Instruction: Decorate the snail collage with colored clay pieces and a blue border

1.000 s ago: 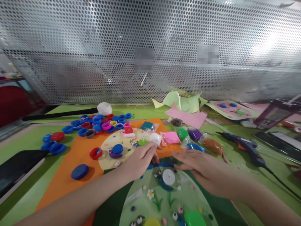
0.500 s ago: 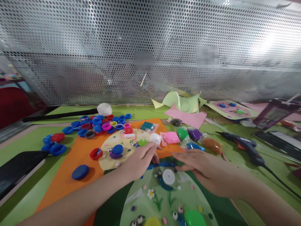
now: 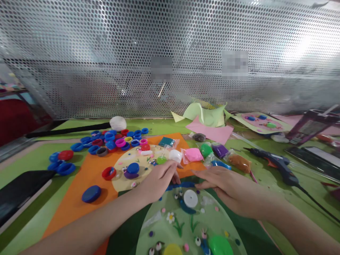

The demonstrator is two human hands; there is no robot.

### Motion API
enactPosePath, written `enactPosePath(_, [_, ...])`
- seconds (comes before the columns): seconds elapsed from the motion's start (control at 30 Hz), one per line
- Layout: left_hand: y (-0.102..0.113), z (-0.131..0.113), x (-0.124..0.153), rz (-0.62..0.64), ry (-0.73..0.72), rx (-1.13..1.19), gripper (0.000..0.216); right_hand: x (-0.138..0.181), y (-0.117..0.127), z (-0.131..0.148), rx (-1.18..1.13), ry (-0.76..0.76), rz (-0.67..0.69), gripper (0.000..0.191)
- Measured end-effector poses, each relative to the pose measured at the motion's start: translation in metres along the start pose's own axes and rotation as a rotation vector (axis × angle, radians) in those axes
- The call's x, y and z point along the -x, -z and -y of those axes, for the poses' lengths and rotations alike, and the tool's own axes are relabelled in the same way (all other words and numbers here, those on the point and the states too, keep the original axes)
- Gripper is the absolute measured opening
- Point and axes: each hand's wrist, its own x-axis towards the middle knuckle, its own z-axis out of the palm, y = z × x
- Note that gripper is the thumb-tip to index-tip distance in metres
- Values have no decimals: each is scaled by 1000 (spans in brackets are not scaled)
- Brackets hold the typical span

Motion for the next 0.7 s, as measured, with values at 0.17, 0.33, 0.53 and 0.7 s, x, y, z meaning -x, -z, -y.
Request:
enactPosePath(0.17, [1, 0, 0, -2, -5, -3, 30, -1, 1, 0, -9, -19, -48, 63])
enactPosePath(0.33, [2, 1, 1, -3, -3, -14, 30, -2, -1, 2, 96, -32, 22, 65])
enactPosePath(0.53, [1, 0, 1, -2, 1, -13, 30, -2, 2, 5, 156, -20, -3, 66])
enactPosePath(0.7, [1, 0, 1, 1, 2, -13, 30, -1, 3, 5, 124, 4, -28, 69])
